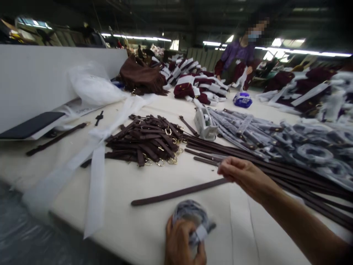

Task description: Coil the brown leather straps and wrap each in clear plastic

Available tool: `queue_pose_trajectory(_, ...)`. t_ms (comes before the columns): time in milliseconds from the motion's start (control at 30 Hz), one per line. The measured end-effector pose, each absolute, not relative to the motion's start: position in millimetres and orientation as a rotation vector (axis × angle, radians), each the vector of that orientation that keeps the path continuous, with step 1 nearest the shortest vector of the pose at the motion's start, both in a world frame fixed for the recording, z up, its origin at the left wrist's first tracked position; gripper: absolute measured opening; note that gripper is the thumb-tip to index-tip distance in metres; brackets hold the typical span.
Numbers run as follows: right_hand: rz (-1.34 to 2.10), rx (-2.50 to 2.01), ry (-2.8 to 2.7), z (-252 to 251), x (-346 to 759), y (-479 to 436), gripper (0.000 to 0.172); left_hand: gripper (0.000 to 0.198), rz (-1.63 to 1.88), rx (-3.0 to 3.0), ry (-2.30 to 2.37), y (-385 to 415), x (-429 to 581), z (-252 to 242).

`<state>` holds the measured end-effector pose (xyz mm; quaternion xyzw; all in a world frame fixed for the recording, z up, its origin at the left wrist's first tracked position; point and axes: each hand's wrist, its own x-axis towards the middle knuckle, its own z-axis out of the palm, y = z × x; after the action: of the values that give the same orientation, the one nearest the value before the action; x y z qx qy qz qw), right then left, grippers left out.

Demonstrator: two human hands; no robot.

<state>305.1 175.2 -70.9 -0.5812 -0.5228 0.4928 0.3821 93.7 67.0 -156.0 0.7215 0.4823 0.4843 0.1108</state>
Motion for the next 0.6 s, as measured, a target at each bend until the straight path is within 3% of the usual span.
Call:
queue_pose_trajectory(100,1.630,-1.360,-1.294,-65,275,105,0.029,0.028,1.352,2.057,1.472,62,92,-157)
queue_pose_trajectory(200,1.771,-1.350,-1.221,-70,257,66,0.032,0.035,1.420,2.079,1.433,60,92,-145)
queue_pose_trajectory(433,1.703,-1.357,-1.244,-69,248,49,0.037,0.038,1.472,2.226,1.240,47,84,-117)
queue_pose_trajectory(600,1.674,-1.387,-1.231,-69,241,39,0.035,0.030,1.416,2.273,1.171,41,77,-110)
